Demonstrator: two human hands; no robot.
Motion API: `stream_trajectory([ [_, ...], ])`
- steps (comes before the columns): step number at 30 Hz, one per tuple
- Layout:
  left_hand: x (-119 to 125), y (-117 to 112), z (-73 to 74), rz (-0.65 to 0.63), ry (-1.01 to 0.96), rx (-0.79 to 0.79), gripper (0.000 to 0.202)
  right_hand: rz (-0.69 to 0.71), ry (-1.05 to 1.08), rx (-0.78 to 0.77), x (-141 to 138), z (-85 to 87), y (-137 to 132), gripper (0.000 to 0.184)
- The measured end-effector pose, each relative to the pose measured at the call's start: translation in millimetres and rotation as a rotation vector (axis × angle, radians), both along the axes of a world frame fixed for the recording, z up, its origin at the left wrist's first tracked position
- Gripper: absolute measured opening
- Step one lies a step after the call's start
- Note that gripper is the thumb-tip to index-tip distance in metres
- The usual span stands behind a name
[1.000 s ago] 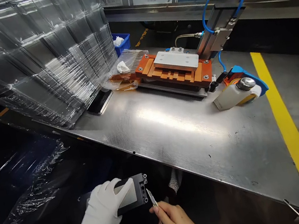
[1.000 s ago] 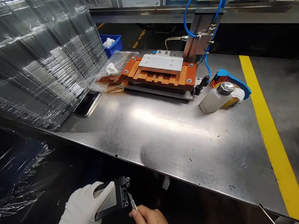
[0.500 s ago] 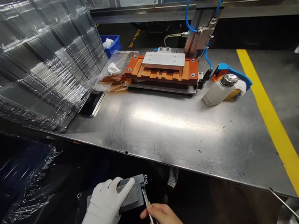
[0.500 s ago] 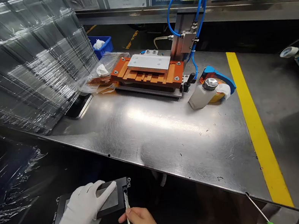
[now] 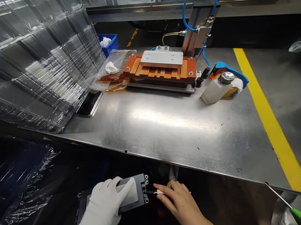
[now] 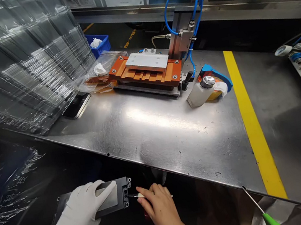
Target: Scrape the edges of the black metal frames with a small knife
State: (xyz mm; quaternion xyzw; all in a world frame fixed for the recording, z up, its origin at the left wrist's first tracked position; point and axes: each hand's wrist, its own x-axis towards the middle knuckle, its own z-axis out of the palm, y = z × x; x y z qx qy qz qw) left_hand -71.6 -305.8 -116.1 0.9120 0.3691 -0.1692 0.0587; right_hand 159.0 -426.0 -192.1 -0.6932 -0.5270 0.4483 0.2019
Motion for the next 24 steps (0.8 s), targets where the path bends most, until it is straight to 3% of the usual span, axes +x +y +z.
stream_trajectory([
  [5,-1.7,-2.2,-0.4,-0.03,0.005,-0.011,0.09,0.06,-0.249,0.319,-0.7,-9.0,1.5,0.035],
  [8,-5.2,-2.5,-3.5,-0.055,-0.015,0.003,0.091,0.096,-0.31,0.427,2.0,-8.8,3.6,0.034],
  [15,-5.1,4.7,-3.7,-0.197,-0.03,0.078,0.092,0.13,-0.344,0.532,11.4,-13.5,4.6,0.033],
  [24,9.3,21.1,14.6,-0.214,0.062,-0.15,0.086,0.206,-0.395,0.582,21.4,-9.8,4.9,0.032],
])
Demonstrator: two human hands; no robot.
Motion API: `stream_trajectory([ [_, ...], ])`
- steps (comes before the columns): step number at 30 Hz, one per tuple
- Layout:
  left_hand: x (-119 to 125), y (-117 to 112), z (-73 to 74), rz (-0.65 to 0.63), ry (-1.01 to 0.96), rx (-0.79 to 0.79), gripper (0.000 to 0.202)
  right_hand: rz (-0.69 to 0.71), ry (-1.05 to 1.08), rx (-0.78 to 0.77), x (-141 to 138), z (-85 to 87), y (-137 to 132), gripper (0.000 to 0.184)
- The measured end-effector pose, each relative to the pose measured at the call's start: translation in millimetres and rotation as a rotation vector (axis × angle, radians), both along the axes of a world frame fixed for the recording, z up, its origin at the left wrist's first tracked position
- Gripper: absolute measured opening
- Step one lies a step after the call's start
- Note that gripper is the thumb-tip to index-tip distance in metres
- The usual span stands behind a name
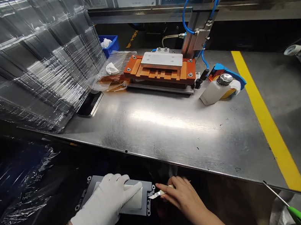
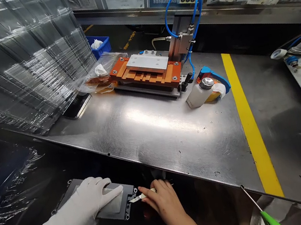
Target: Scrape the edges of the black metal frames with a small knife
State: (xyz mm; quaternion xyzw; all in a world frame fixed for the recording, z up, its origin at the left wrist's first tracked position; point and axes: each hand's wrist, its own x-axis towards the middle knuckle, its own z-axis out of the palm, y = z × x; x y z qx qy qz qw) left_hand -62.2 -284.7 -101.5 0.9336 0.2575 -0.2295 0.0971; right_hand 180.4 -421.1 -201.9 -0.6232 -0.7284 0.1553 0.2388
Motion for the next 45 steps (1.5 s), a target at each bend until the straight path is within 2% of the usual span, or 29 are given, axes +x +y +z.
stream_trajectory([
  [3,2.5,6.3,7.8,-0.042,-0.016,-0.039,0.087,0.028,-0.015,0.013,2.9,0.8,1.2,0.034],
  [6,0.9,11.1,9.1,-0.089,-0.023,-0.056,0.08,0.032,0.001,0.01,5.1,-0.3,0.4,0.035],
  [9,-2.7,10.6,3.2,-0.049,-0.066,-0.082,0.078,0.01,0.11,-0.141,5.5,2.5,-3.8,0.037],
  [11,-4.4,7.4,-1.3,0.014,-0.105,-0.086,0.077,-0.047,0.292,-0.328,3.1,9.2,-7.9,0.039],
  [13,-5.0,3.7,-4.0,0.055,-0.104,-0.057,0.079,-0.136,0.565,-0.548,-2.2,18.7,-11.7,0.044],
  [16,-6.0,0.0,-6.5,0.056,-0.069,-0.005,0.09,-0.228,0.923,-0.8,-14.8,29.2,-15.8,0.055],
  [18,-9.2,-1.6,-9.9,0.063,-0.09,0.019,0.098,-0.255,1.044,-0.847,-23.7,29.2,-18.3,0.058],
  [20,-15.1,-3.7,-15.8,0.124,-0.177,0.011,0.097,-0.291,1.102,-0.823,-30.9,24.7,-21.1,0.058],
  [24,-27.8,-9.4,-27.9,0.297,-0.385,0.064,0.089,-0.351,1.103,-0.797,-38.6,19.7,-23.3,0.062],
  [28,-29.9,-13.2,-29.4,0.262,-0.395,0.157,0.089,-0.334,1.169,-0.845,-41.9,32.1,-13.2,0.067],
  [33,-27.9,-15.9,-29.7,0.26,-0.339,0.167,0.085,-0.247,0.959,-0.859,-47.2,46.0,7.4,0.058],
  [37,-32.0,-18.0,-33.6,0.278,-0.307,0.133,0.089,-0.227,0.805,-0.875,-49.9,48.3,14.6,0.05],
  [45,-30.7,-17.2,-32.3,0.272,-0.265,0.107,0.084,-0.229,0.815,-0.911,-48.0,49.5,15.1,0.049],
])
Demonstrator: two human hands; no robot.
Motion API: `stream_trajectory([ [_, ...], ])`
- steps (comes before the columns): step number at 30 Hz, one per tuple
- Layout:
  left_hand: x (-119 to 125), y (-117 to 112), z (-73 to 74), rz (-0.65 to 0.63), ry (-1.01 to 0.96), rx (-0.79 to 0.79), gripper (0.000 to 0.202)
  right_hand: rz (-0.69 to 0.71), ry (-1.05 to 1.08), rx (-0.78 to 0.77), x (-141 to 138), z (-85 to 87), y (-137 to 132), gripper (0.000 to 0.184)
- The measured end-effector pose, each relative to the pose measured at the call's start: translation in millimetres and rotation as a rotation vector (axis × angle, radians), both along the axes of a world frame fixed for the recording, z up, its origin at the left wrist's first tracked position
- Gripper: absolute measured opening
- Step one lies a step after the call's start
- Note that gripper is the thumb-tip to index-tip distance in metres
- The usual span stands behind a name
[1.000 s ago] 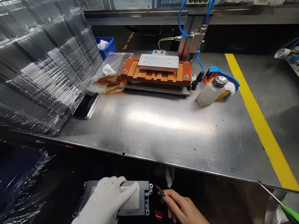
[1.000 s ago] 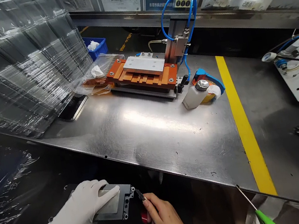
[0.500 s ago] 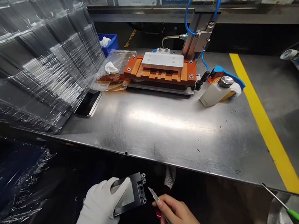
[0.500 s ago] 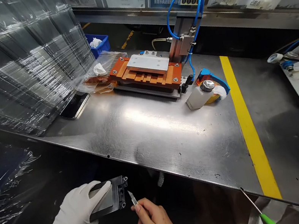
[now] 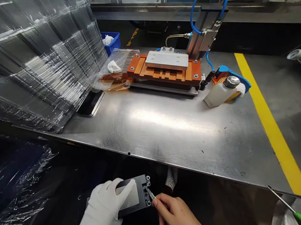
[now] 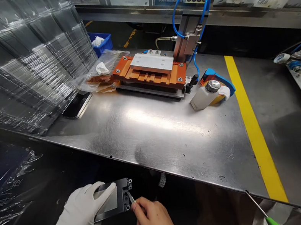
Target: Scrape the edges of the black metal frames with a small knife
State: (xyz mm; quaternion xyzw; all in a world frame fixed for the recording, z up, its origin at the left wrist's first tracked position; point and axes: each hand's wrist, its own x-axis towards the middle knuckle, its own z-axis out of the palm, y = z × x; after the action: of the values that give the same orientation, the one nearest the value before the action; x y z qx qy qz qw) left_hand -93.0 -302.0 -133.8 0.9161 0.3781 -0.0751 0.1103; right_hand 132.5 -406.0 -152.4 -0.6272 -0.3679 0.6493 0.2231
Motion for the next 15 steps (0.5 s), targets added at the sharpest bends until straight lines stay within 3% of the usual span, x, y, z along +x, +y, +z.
stream_trajectory([
  [15,6.3,2.3,3.2,-0.065,-0.025,0.12,0.087,0.029,0.043,-0.018,4.5,-3.0,-0.9,0.049],
])
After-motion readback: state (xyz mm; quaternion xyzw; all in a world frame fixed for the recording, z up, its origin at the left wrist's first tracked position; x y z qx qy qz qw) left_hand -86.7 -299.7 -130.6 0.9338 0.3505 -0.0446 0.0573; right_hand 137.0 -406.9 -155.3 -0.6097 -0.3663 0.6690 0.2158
